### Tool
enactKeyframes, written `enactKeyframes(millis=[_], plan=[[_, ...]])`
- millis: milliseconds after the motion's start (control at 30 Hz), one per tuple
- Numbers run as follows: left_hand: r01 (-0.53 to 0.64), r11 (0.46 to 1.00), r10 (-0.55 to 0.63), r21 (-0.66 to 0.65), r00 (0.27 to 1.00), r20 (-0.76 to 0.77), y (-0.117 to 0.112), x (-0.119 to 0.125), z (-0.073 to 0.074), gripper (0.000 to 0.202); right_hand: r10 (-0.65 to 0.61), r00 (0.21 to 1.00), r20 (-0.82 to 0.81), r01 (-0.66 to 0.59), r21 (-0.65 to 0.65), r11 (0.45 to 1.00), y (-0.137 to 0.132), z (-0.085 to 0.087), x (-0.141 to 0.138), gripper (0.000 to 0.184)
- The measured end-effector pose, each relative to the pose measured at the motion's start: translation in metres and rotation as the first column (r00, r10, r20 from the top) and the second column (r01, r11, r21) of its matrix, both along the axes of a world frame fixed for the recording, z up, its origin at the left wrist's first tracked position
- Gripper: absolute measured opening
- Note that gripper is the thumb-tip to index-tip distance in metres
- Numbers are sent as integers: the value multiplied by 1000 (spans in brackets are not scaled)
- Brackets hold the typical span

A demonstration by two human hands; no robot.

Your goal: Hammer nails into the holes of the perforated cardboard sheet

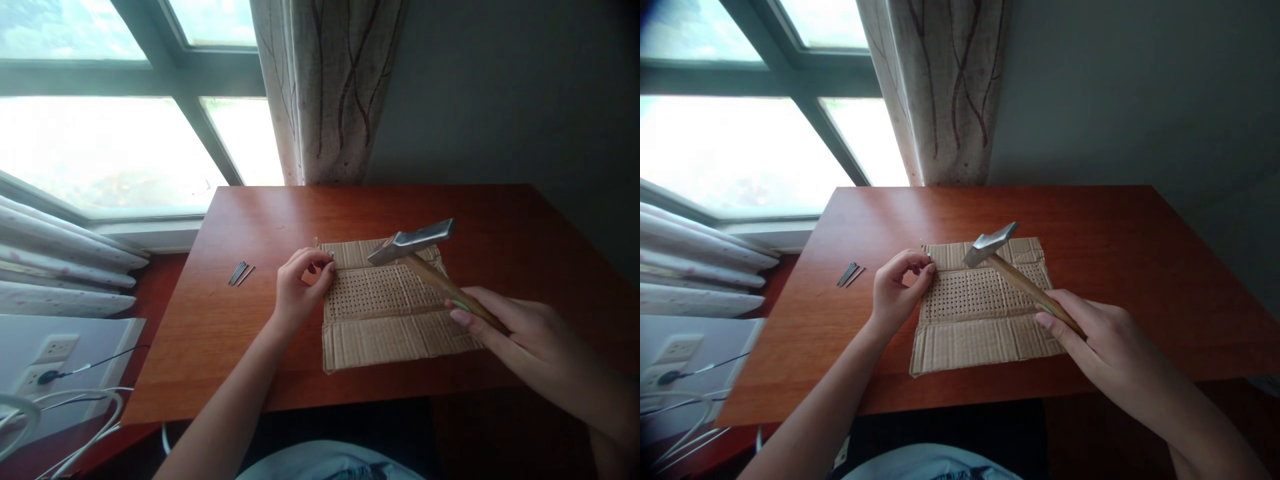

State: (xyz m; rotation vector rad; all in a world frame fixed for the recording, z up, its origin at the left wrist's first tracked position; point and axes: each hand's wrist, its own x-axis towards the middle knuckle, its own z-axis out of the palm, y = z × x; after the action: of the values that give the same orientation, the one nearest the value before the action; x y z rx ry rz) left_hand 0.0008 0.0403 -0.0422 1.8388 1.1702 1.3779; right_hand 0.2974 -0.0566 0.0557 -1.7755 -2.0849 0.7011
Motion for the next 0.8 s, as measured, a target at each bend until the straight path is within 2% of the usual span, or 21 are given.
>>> enactKeyframes(millis=[233, 400, 600, 800], plan=[[-2, 1000, 2, -10, 1000, -4, 0, -1, -2, 6, 122, 992, -43, -122, 4, 992, 22, 25, -32, 27], [-9, 1000, 9, 10, 1000, 10, 0, 0, -3, 6, 146, 988, -44, -147, -20, 989, 36, 27, -46, 30], [-14, 1000, 14, -1, 1000, -5, 0, 0, -3, 7, 201, 979, -21, -201, -58, 978, 41, 31, -48, 25], [-9, 1000, 9, -3, 1000, 6, -1, 1, -2, 7, 181, 983, -2, -181, -11, 983, 41, 32, -50, 28]])
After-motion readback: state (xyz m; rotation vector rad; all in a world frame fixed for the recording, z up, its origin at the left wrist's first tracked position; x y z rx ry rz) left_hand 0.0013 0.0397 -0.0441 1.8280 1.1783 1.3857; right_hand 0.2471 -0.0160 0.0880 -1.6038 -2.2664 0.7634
